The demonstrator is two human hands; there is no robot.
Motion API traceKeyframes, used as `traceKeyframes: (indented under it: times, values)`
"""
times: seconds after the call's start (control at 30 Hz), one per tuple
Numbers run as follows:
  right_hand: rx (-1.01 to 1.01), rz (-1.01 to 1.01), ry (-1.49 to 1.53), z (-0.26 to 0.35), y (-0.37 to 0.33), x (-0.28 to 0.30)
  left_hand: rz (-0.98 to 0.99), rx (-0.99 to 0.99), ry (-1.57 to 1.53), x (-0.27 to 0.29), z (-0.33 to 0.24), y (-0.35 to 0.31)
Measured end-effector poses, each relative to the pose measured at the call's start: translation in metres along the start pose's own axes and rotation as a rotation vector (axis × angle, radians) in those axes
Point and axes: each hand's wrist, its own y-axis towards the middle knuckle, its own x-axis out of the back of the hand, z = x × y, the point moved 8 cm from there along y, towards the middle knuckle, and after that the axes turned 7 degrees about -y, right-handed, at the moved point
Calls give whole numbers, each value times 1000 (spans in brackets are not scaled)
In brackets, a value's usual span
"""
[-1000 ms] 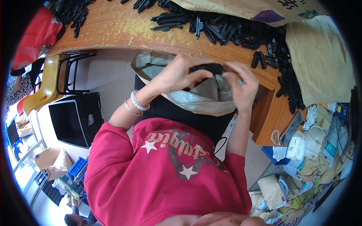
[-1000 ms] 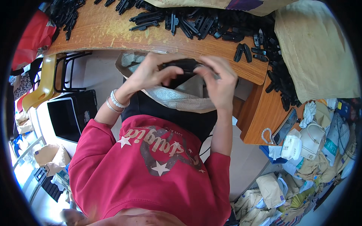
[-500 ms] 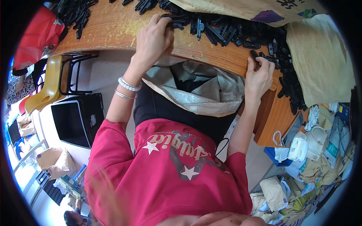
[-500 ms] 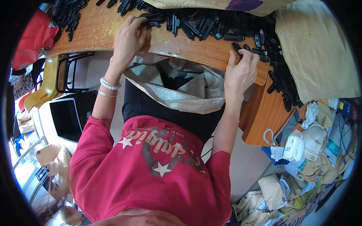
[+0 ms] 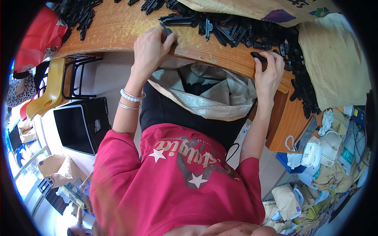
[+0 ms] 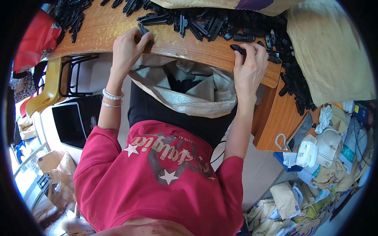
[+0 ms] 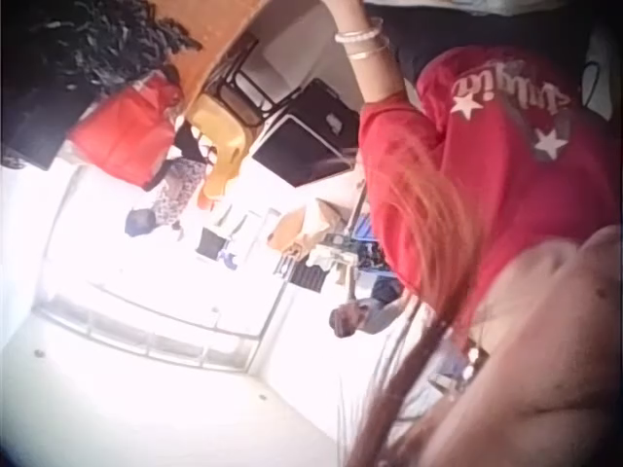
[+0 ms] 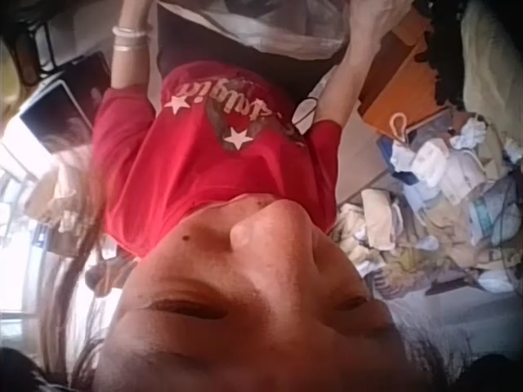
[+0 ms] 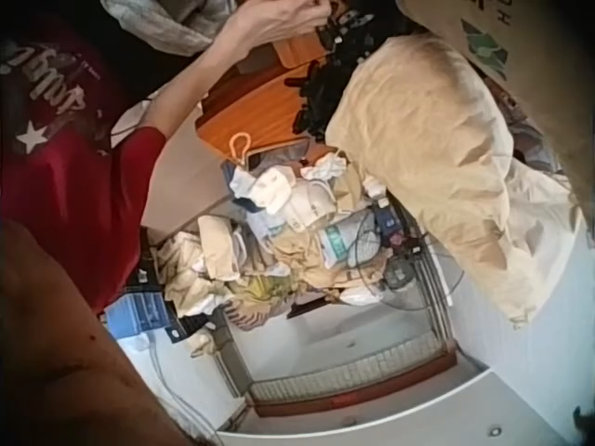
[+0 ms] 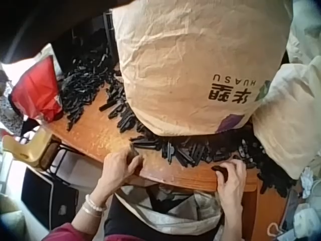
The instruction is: Inspecting and sorting small black plastic components from a desk into a bag.
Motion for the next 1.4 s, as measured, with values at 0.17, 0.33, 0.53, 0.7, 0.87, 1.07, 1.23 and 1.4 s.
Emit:
traceKeyframes:
  times: [0.17, 0.33, 0.53, 0.7, 0.87, 1.07, 1.23, 1.4]
  values:
    - [-71, -8, 126, -8, -6, -3, -155, 181, -371, 7, 21, -21]
    - [-297, -23, 459, -4, -20, 3, 231, 301, -1139, -23, -22, -43]
    - [-445, 176, 1232, 20, -23, -3, 554, 331, -1336, -63, -67, -41]
    - [-320, 376, 1252, 52, -32, 13, 581, 274, -1226, -68, -78, -41]
    - [-369, 216, 1201, 52, -36, 9, 636, 152, -969, -57, -86, -39]
    - [-403, 84, 1153, 52, -44, 11, 549, -160, -911, -33, -114, -44]
    - [-355, 110, 1092, 50, -39, 7, 391, -300, -859, -30, -109, -43]
    - [-311, 150, 1020, 46, -43, 3, 390, -325, -814, -32, -107, -44]
